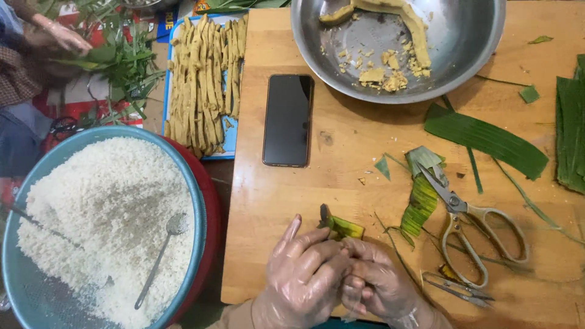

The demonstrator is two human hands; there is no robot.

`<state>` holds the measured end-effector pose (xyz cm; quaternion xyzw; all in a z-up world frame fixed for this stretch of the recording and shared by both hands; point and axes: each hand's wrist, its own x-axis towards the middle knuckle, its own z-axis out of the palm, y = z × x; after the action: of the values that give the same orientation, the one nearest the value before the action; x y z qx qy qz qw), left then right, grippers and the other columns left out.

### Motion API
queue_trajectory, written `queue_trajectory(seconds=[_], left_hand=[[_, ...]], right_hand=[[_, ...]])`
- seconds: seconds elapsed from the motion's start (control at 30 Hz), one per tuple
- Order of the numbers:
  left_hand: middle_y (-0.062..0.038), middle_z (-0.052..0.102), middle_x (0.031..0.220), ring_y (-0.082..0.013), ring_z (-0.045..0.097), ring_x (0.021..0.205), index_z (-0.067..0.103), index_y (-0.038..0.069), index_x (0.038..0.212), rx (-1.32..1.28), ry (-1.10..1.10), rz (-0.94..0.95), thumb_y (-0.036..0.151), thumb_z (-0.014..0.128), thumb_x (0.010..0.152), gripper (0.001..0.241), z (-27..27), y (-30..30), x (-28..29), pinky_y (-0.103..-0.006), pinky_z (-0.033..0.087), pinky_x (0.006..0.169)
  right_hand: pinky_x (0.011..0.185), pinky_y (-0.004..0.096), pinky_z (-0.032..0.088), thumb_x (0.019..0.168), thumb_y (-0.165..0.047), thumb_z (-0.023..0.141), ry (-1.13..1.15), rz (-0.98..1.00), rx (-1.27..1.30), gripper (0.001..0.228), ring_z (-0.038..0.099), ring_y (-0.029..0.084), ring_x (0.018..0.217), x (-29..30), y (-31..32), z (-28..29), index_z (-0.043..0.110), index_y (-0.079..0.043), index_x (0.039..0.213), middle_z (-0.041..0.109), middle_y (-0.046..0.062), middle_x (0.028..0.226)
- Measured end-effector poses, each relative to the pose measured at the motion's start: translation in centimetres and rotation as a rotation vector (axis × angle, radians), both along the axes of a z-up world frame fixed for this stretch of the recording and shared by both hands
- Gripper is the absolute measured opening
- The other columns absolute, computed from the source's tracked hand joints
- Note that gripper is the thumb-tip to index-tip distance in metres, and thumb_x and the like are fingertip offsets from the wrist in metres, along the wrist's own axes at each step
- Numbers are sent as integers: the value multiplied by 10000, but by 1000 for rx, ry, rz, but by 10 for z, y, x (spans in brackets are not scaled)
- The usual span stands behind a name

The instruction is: Wrapping rice and filling in banana leaves and tying them with string to make food parcels

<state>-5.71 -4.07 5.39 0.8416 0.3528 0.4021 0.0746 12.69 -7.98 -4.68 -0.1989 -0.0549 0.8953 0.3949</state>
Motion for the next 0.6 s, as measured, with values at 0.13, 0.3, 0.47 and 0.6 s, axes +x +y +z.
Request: queue_trajectory(seconds=[0.13,0.3,0.47,0.6], left_hand=[[-64,683,826,-254,718,859,674,84,895,99,45,205,119,473,935,207,-5,8,2,-590,490,1039],[-100,690,812,-244,671,745,692,34,895,66,20,230,44,544,929,151,8,9,10,-618,464,1061],[-120,693,821,-238,712,744,708,38,920,172,84,305,421,323,1072,564,1,-2,23,-558,538,997],[-53,678,811,-213,726,733,681,94,861,209,77,322,428,364,1042,494,5,0,29,-513,507,1010]], right_hand=[[471,298,511,970,-171,662,-630,31,465,172,534,119,469,0,6,43,615,-18,906,606,44,593],[613,255,531,1023,-234,580,-1037,150,876,178,617,105,670,21,-16,36,698,-111,973,606,-13,762],[966,488,619,1051,-254,528,-937,-358,1342,258,764,363,1066,25,16,104,607,-74,885,759,147,1118],[399,244,315,1060,-173,509,-322,-318,685,308,450,174,523,-1,12,71,571,30,838,575,196,775]])
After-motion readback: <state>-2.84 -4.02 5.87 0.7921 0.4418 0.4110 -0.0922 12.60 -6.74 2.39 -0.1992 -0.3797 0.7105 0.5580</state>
